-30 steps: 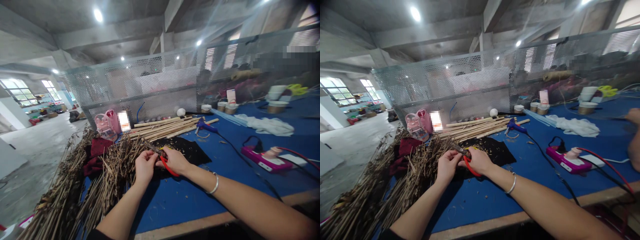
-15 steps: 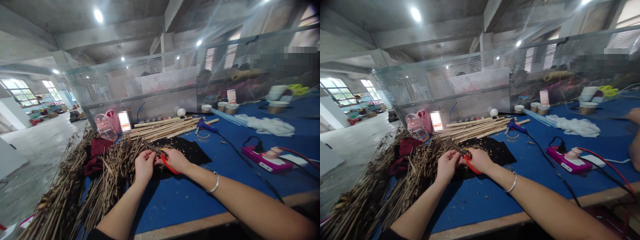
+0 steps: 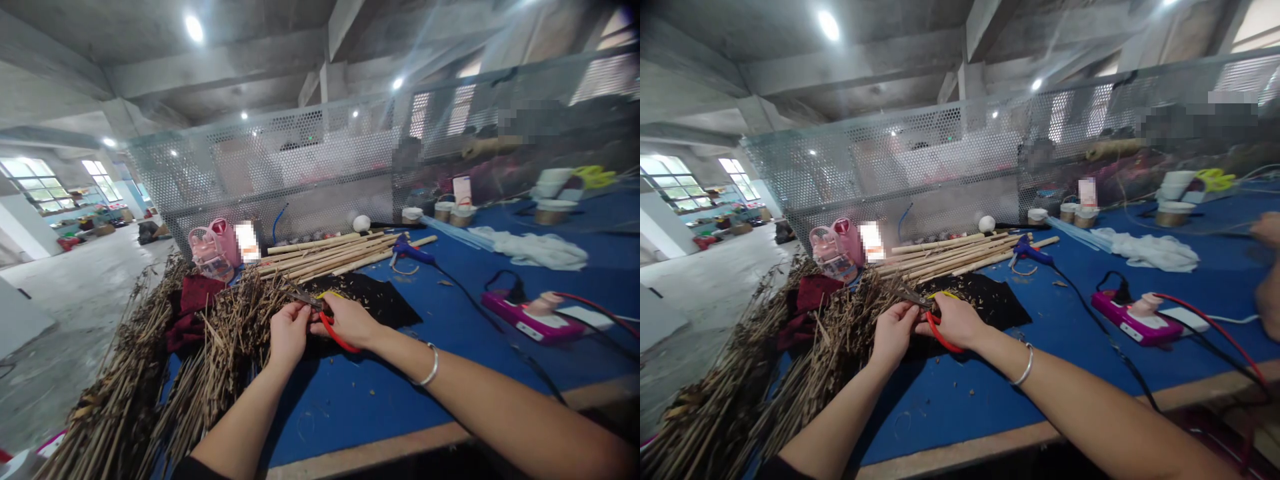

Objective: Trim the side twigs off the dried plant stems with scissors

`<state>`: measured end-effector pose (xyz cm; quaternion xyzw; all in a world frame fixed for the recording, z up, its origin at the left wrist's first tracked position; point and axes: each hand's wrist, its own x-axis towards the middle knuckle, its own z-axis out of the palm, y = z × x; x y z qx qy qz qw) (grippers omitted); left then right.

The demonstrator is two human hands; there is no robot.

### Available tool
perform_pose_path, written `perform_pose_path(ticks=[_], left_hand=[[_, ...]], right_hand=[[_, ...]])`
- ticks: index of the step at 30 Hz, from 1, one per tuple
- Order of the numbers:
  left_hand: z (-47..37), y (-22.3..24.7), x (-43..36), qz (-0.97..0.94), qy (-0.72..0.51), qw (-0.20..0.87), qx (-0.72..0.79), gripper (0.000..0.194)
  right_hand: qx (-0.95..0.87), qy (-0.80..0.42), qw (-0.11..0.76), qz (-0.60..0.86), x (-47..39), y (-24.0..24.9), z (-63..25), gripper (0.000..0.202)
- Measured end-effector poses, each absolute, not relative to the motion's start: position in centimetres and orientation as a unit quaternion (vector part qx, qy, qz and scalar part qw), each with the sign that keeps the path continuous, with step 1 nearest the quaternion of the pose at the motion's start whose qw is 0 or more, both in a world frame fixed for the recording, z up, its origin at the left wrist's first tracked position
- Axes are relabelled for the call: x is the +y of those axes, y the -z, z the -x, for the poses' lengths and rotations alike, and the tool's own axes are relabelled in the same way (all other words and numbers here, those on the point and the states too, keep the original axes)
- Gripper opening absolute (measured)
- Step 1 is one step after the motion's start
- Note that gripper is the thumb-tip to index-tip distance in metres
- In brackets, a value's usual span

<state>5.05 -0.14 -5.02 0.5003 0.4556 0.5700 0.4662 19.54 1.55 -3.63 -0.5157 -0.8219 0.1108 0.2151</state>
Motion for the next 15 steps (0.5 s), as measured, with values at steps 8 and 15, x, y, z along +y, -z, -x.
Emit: perform_pose_path(ticks=[8, 15], left_hand=[[-5.19, 4.72, -0.26, -0.468, -0.583, 0.498, 0.440, 0.019], [-5.19, 4.89, -0.10, -0.472, -0.579, 0.487, 0.453, 0.016]], right_hand=[[-0.813, -0.098, 0.196, 0.540, 1.79, 3.81, -19.75, 0.044], [-0.832, -0.070, 0.211, 0.509, 1.78, 3.92, -19.64, 0.048]])
